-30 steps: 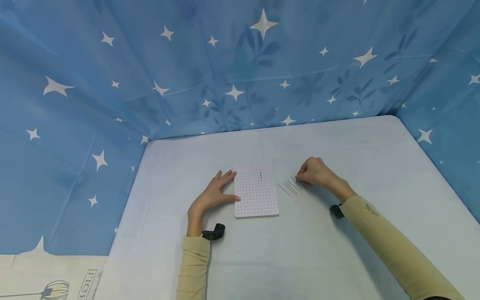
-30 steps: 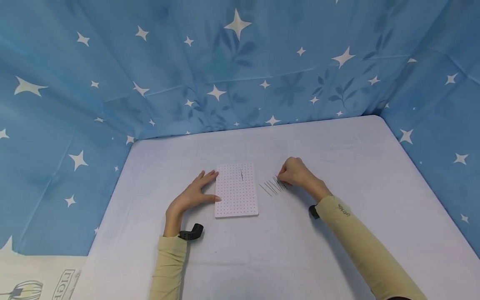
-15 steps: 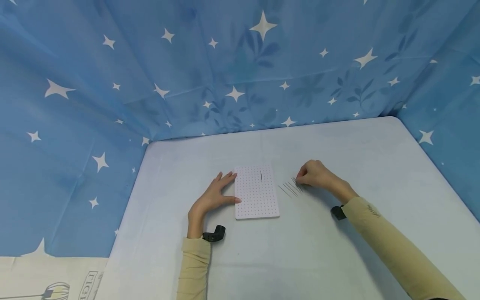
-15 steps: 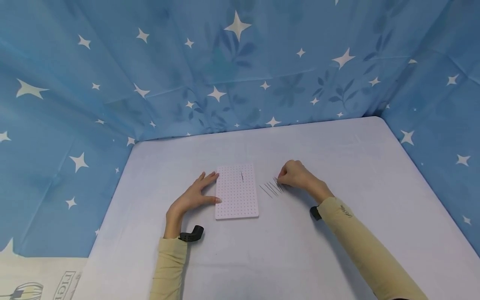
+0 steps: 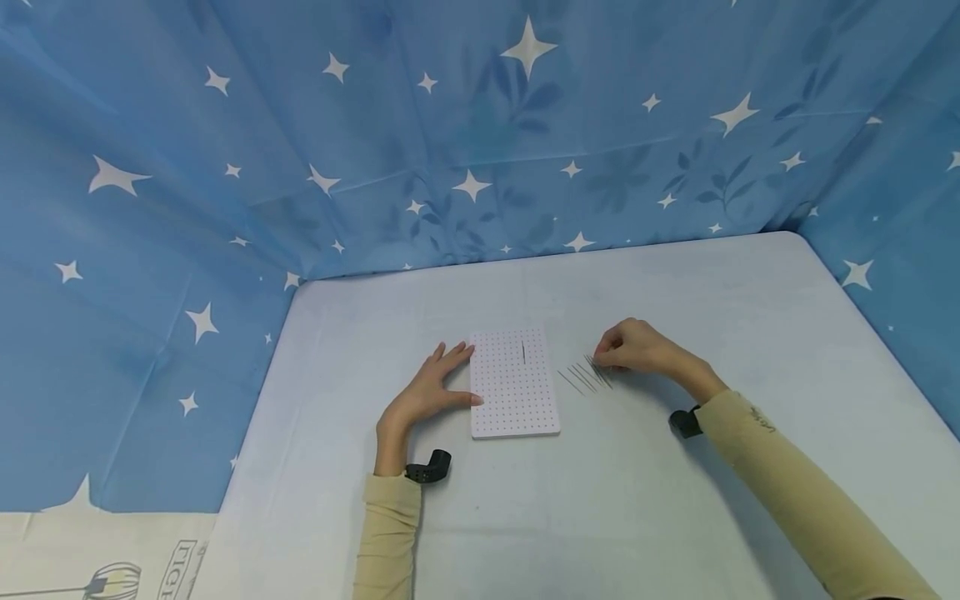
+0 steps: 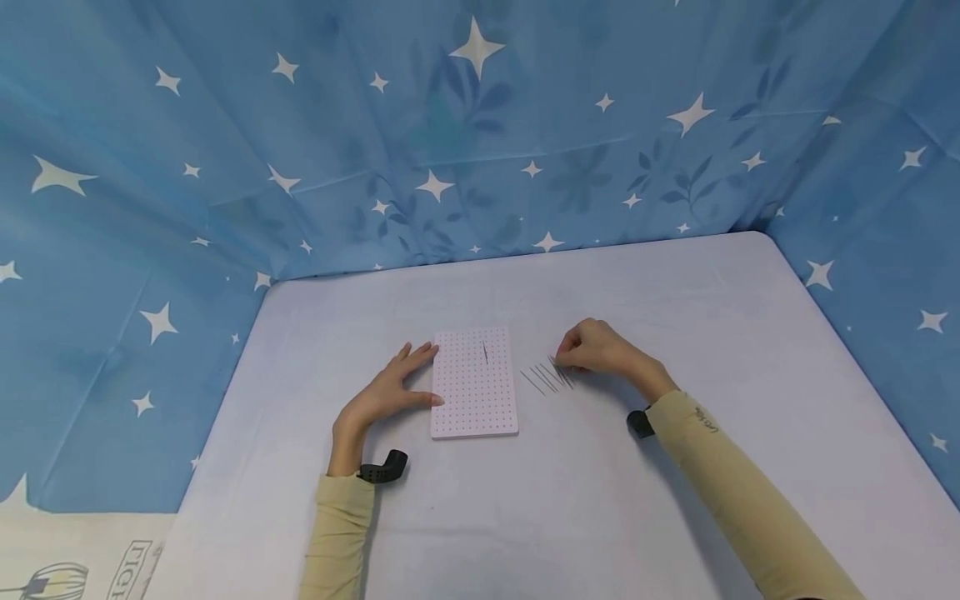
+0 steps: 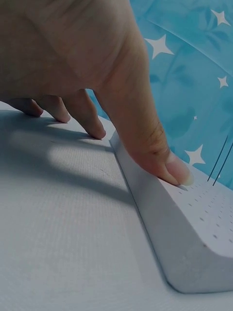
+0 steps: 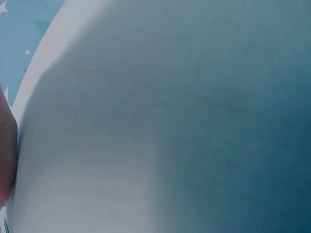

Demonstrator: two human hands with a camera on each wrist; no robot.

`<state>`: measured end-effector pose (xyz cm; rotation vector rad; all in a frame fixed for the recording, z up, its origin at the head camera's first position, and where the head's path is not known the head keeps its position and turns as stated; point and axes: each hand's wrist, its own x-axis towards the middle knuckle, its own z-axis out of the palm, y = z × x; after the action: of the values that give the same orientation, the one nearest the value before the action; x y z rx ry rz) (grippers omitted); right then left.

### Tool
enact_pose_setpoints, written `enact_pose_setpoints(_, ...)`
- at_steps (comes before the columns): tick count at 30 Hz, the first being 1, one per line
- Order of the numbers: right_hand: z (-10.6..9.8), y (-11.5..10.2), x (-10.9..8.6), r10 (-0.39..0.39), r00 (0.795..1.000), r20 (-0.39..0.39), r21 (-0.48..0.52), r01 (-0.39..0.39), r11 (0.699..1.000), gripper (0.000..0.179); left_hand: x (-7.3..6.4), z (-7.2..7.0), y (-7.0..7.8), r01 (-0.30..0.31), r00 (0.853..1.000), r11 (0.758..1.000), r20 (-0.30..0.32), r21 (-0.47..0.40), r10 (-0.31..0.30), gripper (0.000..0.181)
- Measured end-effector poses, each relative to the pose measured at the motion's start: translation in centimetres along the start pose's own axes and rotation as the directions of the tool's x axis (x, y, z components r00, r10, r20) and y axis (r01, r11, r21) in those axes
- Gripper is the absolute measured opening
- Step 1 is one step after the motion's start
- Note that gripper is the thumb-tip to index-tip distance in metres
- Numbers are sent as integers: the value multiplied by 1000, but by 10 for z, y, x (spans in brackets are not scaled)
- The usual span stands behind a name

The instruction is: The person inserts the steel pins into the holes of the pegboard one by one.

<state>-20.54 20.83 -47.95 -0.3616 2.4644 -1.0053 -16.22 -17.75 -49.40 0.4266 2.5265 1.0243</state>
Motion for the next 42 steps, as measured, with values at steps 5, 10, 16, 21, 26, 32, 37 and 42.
enact_pose_setpoints(5, -2, -1, 1, -31, 999, 20, 30, 30, 999, 10, -1, -1, 1, 2, 1000, 1000, -2, -12, -2, 93)
enact_pose_setpoints(10, -4, -2, 2, -66, 997, 26, 56, 64, 996, 7, 0, -1, 1, 5, 1000, 1000, -5, -8, -5, 93)
enact_pose_setpoints(16, -6, -5, 3, -98, 994, 42, 126, 92, 988, 9, -1, -2, 3, 25, 1000, 1000, -4, -10, -25, 93)
enact_pose_setpoints(21, -7, -7, 2, -131, 990, 48, 207, 119, 971, 13, 0, -3, 4, 19, 1000, 1000, -7, -11, -19, 93)
enact_pose_setpoints(26, -4, -9, 3, -150, 988, 50, 243, 133, 961, 16, 1, -2, 1, 15, 1000, 1000, -4, -16, -15, 93)
enact_pose_setpoints(32, 1, -11, 6, -201, 979, 27, 249, 188, 950, 13, 0, -1, -1, 10, 1000, 1000, -11, -28, -10, 92)
enact_pose_setpoints(37, 7, -16, 7, -221, 975, 23, 252, 209, 945, 11, -2, -1, 1, 18, 1000, 999, -10, -27, -19, 93)
enact_pose_setpoints(42, 12, -20, 9, -234, 972, 17, 275, 221, 936, 15, -3, -1, 1, 24, 1000, 999, -11, -24, -24, 93)
